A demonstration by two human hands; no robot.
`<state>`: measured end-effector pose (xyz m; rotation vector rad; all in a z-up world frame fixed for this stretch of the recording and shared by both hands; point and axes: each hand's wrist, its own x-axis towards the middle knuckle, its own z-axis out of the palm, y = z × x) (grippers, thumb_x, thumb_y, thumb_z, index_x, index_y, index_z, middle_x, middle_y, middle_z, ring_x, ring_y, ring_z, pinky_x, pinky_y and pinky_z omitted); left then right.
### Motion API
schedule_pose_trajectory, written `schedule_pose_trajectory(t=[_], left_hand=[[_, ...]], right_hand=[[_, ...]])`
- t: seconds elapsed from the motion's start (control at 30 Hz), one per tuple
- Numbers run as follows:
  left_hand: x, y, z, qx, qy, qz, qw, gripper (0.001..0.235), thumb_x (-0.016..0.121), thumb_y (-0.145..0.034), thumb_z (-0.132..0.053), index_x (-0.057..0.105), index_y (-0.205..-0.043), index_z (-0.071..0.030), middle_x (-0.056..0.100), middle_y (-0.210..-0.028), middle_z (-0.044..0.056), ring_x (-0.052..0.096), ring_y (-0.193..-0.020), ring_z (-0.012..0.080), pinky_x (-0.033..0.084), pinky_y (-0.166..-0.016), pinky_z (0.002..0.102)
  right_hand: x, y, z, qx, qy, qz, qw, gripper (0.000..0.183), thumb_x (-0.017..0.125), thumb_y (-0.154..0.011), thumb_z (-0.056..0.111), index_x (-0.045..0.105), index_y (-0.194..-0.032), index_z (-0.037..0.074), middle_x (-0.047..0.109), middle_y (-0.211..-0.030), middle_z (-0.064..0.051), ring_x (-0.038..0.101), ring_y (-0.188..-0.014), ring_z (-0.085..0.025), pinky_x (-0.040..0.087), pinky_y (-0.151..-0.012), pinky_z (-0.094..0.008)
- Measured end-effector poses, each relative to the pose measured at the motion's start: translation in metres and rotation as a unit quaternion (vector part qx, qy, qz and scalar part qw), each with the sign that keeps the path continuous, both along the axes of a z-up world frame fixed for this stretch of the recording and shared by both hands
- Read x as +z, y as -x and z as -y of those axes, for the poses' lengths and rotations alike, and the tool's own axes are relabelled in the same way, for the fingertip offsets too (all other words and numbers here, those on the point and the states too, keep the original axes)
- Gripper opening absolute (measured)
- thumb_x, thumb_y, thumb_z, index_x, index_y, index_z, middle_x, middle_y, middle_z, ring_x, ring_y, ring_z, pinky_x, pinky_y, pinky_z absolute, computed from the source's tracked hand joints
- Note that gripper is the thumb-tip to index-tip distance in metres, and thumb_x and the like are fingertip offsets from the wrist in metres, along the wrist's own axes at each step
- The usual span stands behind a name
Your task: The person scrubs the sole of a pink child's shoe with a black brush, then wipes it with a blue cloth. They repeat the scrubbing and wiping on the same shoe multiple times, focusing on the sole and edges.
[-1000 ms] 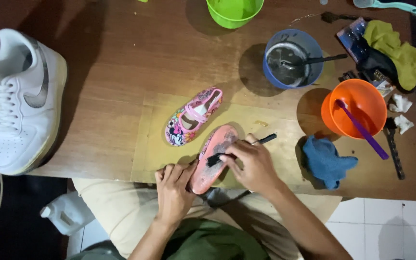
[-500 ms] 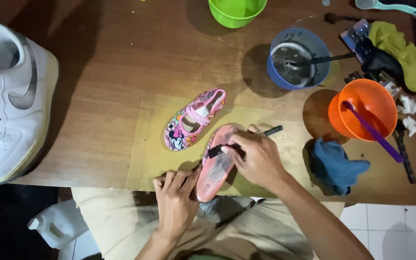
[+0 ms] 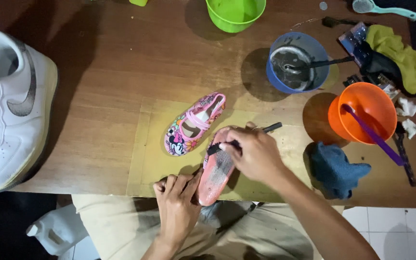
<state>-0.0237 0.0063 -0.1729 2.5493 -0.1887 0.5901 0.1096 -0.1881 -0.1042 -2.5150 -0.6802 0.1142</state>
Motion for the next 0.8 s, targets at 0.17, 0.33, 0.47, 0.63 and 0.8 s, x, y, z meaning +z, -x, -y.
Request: schedule_pose_trajectory(t=[0.17,0.33,0.47,0.63,0.8], left_hand=[[-0.001,0.0,0.002,0.009,-0.005,0.024,1.0,0.023,0.063,-0.088,-0.005,0.075,-0.105,-0.015,0.061,-0.084,-0.001,0.047,-0.073,0.0239,0.026,-0.067,0.041],[0.0,-0.002,0.003,0.013,-0.007,0.018,1.0,0.03,0.061,-0.088,-0.003,0.076,-0.109,-0.018,0.061,-0.086,-0.004,0.044,-0.072,0.0215,0.024,-0.068,0.04],[0.001,-0.001,0.003,0.017,-0.009,0.014,1.0,0.029,0.061,-0.088,0.0,0.076,-0.106,-0.016,0.062,-0.087,-0.003,0.045,-0.072,0.0219,0.024,-0.067,0.04],[0.0,-0.003,0.005,0.023,-0.001,0.02,1.0,0.034,0.06,-0.086,0.002,0.076,-0.109,-0.017,0.061,-0.087,-0.004,0.043,-0.071,0.0208,0.021,-0.068,0.039],[0.005,-0.005,0.006,0.022,-0.01,0.006,1.0,0.034,0.061,-0.089,-0.002,0.077,-0.113,-0.021,0.061,-0.087,-0.005,0.044,-0.072,0.0216,0.023,-0.068,0.04]], right_hand=[[-0.009,-0.01,0.012,-0.119,0.088,0.006,0.989,0.013,0.066,-0.095,0.032,0.07,-0.088,0.022,0.063,-0.086,-0.013,0.063,-0.061,-0.03,0.047,-0.054,-0.048],[-0.009,-0.014,0.017,-0.058,0.088,-0.012,0.994,0.013,0.069,-0.096,0.028,0.068,-0.09,0.017,0.07,-0.081,-0.008,0.059,-0.058,-0.019,0.044,-0.049,-0.037],[-0.001,0.006,-0.005,0.008,0.07,-0.051,0.996,0.012,0.065,-0.1,0.029,0.072,-0.101,0.02,0.068,-0.064,-0.004,0.047,-0.035,-0.008,0.037,-0.033,-0.025],[-0.009,-0.01,0.012,-0.056,0.098,-0.041,0.993,0.01,0.063,-0.1,0.015,0.069,-0.092,0.014,0.067,-0.064,-0.002,0.051,-0.04,-0.008,0.038,-0.033,-0.023],[-0.009,0.009,0.009,0.048,0.037,-0.051,0.997,0.04,0.044,-0.104,0.045,0.068,-0.09,0.015,0.065,-0.071,0.0,0.051,-0.039,-0.008,0.038,-0.029,-0.023]])
